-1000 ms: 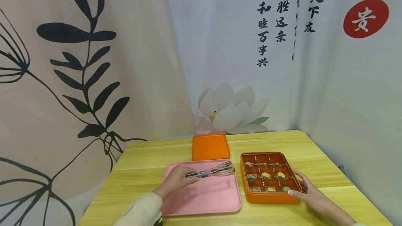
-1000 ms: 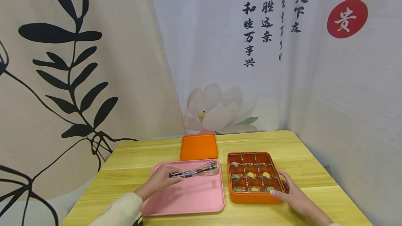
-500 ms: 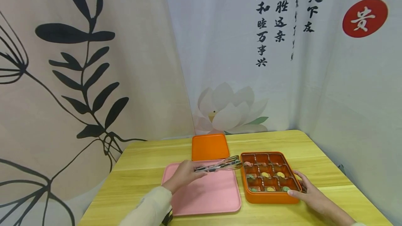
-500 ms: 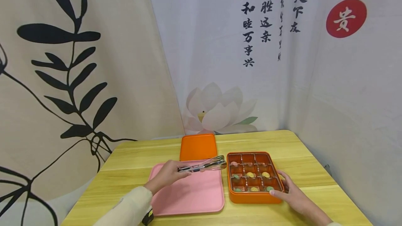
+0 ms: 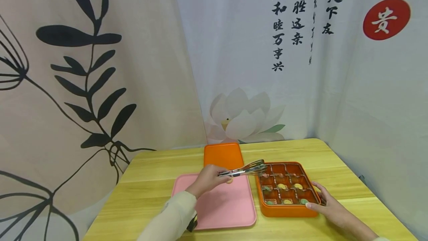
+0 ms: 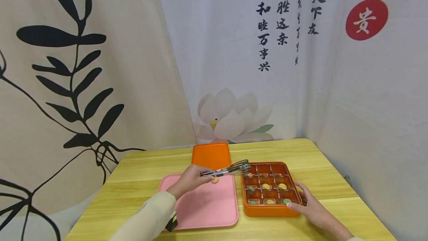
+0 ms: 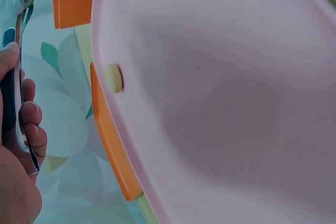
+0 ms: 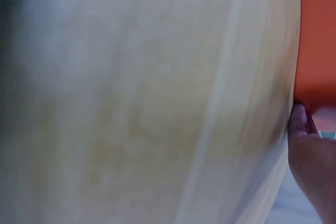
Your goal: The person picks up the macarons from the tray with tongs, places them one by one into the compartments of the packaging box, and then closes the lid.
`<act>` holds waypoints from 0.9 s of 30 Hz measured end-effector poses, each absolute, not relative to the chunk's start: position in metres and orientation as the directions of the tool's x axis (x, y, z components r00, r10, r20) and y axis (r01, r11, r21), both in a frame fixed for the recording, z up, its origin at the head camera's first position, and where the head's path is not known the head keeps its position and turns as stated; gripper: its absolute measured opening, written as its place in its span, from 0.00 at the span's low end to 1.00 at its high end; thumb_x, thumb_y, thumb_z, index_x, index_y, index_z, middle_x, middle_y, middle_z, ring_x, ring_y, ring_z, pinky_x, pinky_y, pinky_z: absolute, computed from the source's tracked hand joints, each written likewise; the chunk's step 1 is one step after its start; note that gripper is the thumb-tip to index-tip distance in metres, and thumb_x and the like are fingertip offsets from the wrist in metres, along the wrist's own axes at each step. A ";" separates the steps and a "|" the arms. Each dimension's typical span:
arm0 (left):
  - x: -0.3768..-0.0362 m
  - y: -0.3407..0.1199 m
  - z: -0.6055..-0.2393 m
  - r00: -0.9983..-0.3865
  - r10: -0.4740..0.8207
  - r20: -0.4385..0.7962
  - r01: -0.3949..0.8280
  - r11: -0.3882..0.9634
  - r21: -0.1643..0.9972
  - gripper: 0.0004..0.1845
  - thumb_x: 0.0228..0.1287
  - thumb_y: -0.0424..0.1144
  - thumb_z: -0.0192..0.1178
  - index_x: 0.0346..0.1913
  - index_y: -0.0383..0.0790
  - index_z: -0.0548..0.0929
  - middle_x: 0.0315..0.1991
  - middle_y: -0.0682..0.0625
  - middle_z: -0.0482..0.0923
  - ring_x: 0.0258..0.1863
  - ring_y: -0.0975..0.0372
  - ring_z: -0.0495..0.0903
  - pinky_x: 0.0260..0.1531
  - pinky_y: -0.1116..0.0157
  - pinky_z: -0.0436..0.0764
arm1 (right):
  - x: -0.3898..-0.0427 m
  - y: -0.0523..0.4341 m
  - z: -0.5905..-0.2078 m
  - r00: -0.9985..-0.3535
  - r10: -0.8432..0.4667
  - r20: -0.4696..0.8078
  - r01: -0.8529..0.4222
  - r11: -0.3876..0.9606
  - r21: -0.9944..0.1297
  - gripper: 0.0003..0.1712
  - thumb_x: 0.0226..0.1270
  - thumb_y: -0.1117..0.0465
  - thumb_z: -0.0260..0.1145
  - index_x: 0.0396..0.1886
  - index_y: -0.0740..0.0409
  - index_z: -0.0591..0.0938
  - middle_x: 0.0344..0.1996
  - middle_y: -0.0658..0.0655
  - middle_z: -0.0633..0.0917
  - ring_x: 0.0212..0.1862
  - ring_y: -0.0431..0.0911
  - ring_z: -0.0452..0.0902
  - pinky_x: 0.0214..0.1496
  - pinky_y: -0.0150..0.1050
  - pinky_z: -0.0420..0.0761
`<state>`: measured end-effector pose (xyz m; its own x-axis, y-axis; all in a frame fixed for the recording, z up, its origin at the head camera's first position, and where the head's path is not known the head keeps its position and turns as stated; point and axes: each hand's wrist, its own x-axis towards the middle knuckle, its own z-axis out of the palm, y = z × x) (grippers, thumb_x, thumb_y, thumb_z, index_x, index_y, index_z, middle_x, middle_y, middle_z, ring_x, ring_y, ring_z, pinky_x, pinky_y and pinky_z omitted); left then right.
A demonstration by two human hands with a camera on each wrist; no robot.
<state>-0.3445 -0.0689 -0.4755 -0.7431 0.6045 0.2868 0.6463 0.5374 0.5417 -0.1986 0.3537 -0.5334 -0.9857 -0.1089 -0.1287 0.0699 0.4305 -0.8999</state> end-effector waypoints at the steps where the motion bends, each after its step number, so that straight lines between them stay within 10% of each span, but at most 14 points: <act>1: -0.345 -0.066 -0.475 -0.740 0.607 0.288 0.650 0.536 0.540 0.06 0.60 0.46 0.70 0.32 0.50 0.89 0.18 0.63 0.78 0.17 0.71 0.65 0.21 0.72 0.65 | -0.198 0.354 -0.533 -0.986 -0.108 -0.129 0.070 0.433 -0.899 0.50 0.73 0.54 0.63 0.77 0.61 0.39 0.66 0.84 0.59 0.66 0.74 0.59 0.58 0.66 0.68; 14: -0.354 -0.028 -0.471 -0.760 0.603 0.243 0.611 0.537 0.581 0.17 0.63 0.48 0.69 0.49 0.42 0.89 0.27 0.57 0.86 0.13 0.70 0.75 0.27 0.72 0.77 | -0.198 0.353 -0.531 -0.985 -0.108 -0.133 0.077 0.414 -0.907 0.50 0.73 0.55 0.62 0.78 0.61 0.38 0.68 0.85 0.52 0.69 0.78 0.47 0.60 0.69 0.64; 27: -0.361 0.000 -0.475 -0.762 0.605 0.230 0.630 0.612 0.479 0.11 0.64 0.49 0.67 0.40 0.46 0.90 0.23 0.62 0.80 0.18 0.69 0.67 0.26 0.70 0.70 | -0.199 0.355 -0.535 -0.986 -0.093 -0.138 0.089 0.405 -0.910 0.50 0.73 0.55 0.63 0.78 0.60 0.39 0.67 0.83 0.58 0.67 0.74 0.57 0.60 0.66 0.67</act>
